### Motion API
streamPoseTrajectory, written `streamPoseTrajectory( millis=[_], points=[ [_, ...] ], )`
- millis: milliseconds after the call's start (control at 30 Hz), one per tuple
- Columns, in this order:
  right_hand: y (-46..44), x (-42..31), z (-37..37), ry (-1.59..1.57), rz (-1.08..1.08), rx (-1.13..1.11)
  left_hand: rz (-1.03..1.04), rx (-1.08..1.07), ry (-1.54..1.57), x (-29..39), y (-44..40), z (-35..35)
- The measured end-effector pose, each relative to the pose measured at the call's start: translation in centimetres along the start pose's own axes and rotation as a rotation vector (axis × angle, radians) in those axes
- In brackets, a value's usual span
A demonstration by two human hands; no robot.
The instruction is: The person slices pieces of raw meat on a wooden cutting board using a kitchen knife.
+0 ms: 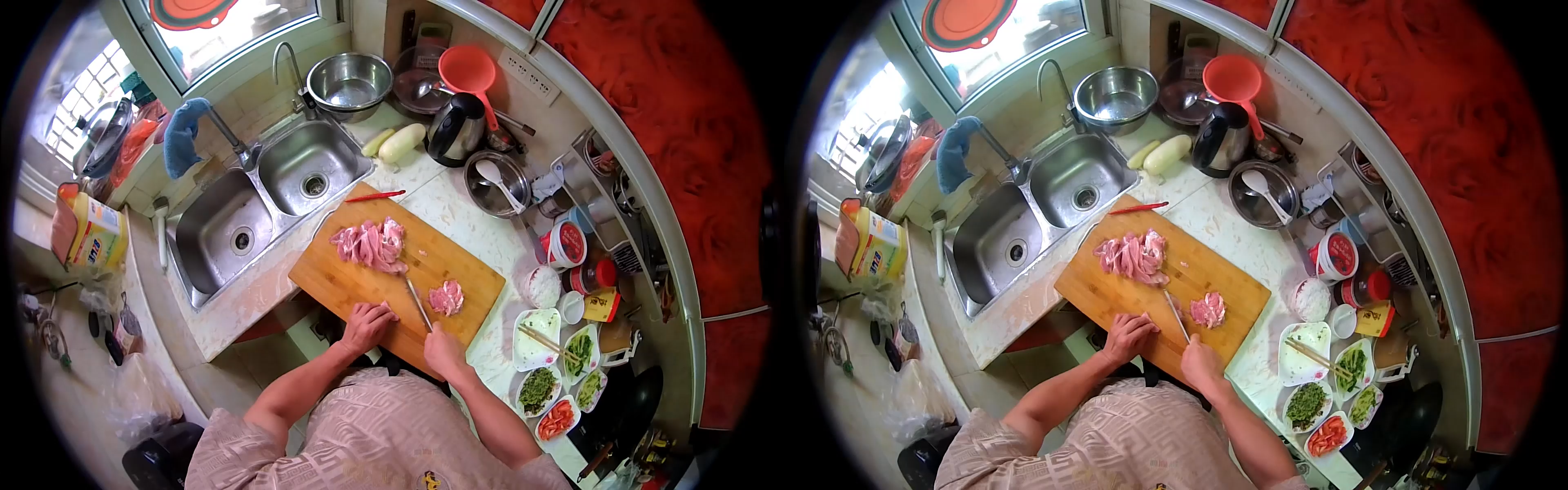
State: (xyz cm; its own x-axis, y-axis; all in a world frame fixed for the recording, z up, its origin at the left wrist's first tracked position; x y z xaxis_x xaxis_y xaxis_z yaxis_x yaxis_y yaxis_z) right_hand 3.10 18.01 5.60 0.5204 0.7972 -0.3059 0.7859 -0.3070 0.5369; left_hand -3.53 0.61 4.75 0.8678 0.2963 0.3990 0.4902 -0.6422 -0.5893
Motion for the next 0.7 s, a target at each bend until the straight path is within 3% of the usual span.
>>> streamPoseTrajectory(
  millis=[33, 267, 700],
  points=[
    [0.6, 0.5, -0.6, 0.012, 0.053, 0.01, -0.013, -0.003, -0.005, 0.0, 0.0, -0.1],
    [4.2, -2.1, 0.3, 0.107, -0.179, 0.056, -0.034, -0.014, -0.043, -0.1, 0.9, 0.1],
    [4.0, -2.2, 0.6, 0.212, -0.118, -0.054, -0.051, -0.069, -0.058, -0.9, 0.1, -0.1]
  ],
)
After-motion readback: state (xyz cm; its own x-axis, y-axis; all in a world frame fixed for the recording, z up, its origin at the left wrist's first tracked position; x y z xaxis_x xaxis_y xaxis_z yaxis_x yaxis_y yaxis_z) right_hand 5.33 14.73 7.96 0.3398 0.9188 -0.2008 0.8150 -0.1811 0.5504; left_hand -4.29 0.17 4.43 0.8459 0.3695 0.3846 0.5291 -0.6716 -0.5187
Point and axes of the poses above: each hand's wrist, its own y-axis away from the middle knuckle, its own z-axis out of the palm, x = y × z, the point moved 8 cm from there along -y, towards the middle knuckle, and after that the axes turned 11 degrees about z, right-handed, at the moved point
